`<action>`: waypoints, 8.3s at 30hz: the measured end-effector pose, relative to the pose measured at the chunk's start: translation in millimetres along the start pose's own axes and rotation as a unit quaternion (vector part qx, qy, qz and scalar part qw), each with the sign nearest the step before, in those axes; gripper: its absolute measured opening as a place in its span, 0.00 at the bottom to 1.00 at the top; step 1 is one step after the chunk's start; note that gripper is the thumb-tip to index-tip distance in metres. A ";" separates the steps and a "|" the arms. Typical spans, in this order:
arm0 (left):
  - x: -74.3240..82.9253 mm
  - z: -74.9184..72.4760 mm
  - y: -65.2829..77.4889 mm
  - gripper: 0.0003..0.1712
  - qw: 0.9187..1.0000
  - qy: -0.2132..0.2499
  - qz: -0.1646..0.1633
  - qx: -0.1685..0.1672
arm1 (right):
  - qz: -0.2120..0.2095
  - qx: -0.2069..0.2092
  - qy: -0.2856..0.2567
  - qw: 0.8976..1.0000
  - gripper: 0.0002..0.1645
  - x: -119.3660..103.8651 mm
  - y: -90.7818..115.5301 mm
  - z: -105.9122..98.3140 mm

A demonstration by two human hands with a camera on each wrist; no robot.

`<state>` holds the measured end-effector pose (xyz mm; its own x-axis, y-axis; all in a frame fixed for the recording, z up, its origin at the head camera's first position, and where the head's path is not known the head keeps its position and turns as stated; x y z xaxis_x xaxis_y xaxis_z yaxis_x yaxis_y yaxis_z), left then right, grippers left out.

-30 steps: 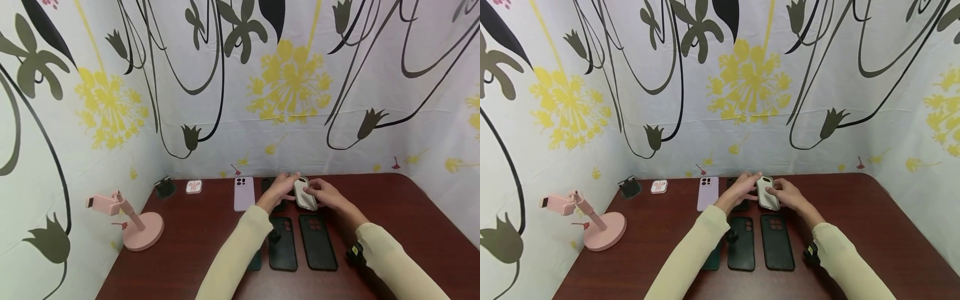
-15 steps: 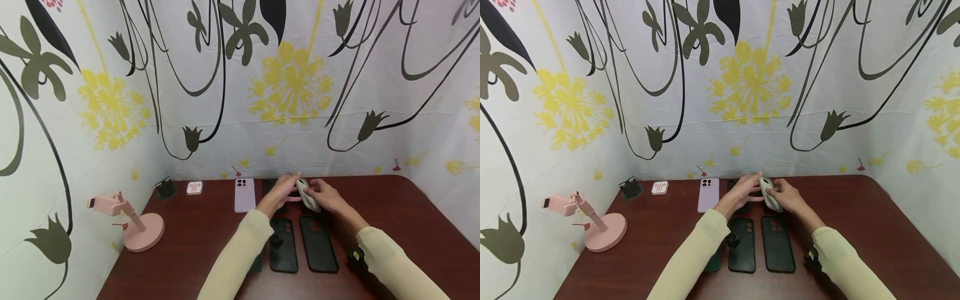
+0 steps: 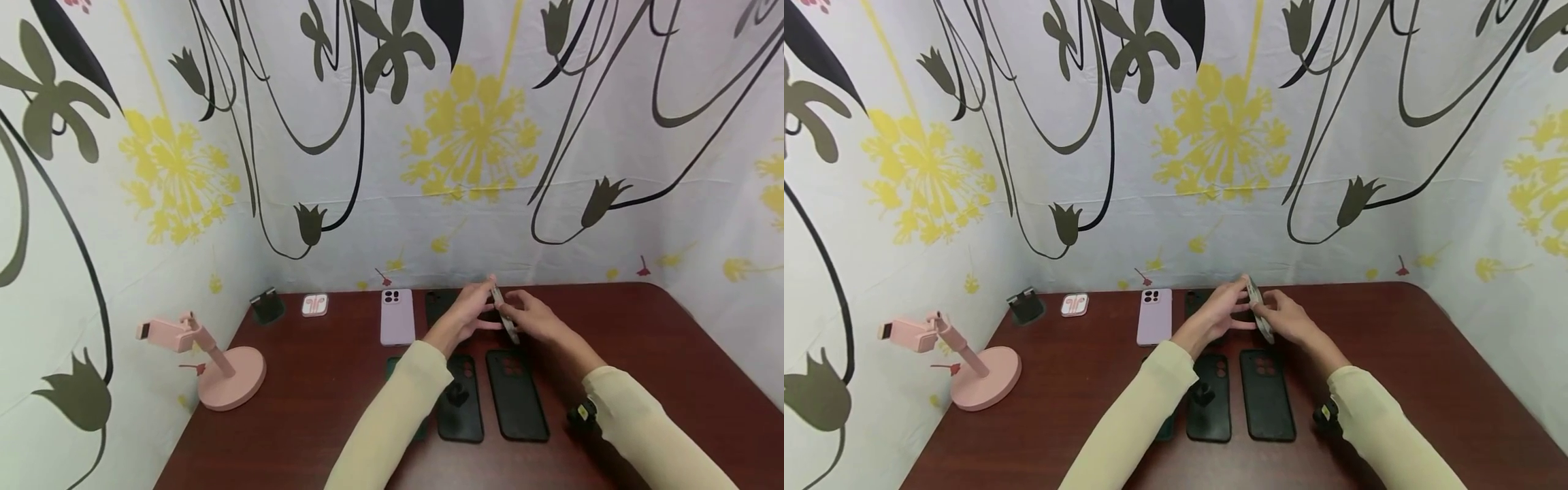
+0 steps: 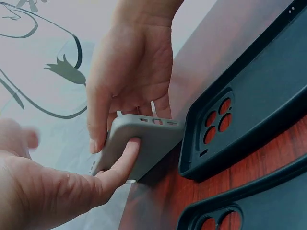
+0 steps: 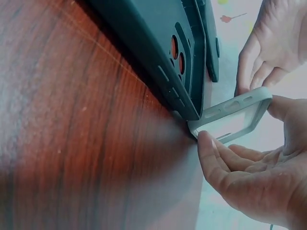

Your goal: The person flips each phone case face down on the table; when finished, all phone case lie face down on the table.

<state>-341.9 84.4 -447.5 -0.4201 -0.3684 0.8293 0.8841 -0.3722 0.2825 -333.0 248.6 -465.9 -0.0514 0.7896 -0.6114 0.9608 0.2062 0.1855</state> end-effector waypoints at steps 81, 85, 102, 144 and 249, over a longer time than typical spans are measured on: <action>-8.2 -16.8 -16.6 0.31 0.933 -0.328 0.104 0.102 | 0.024 0.050 -0.101 0.993 0.29 24.7 0.2 -3.9; -10.3 -15.7 -17.9 0.30 0.919 -0.364 0.103 0.115 | 0.020 0.062 -0.049 0.997 0.29 24.0 0.6 -5.2; -28.8 -26.4 -62.9 0.23 0.866 -0.466 0.100 0.150 | -0.013 0.084 0.099 0.991 0.29 22.6 -4.2 -5.3; 28.0 -11.7 -1.8 0.30 0.844 -0.504 0.139 0.117 | -0.010 0.049 0.110 0.993 0.39 17.9 6.3 -2.0; 6.1 -176.1 200.9 0.40 0.972 -0.236 -0.009 0.011 | 0.063 -0.179 -0.311 0.931 0.49 -154.8 112.0 135.9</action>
<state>-202.8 -142.7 -470.5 -0.2993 0.0720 0.9514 0.8836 -0.3553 0.3048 -180.4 70.9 -455.0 0.3310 0.3562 -0.8738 0.7898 0.4023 0.4631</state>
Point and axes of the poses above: each hand's wrist, its own y-axis away from the middle knuckle, its own z-axis out of the palm, x = y × z, the point moved 3 cm from there along -y, towards the middle knuckle, and after that the axes turned 14 degrees about y, right-handed, at the moved point
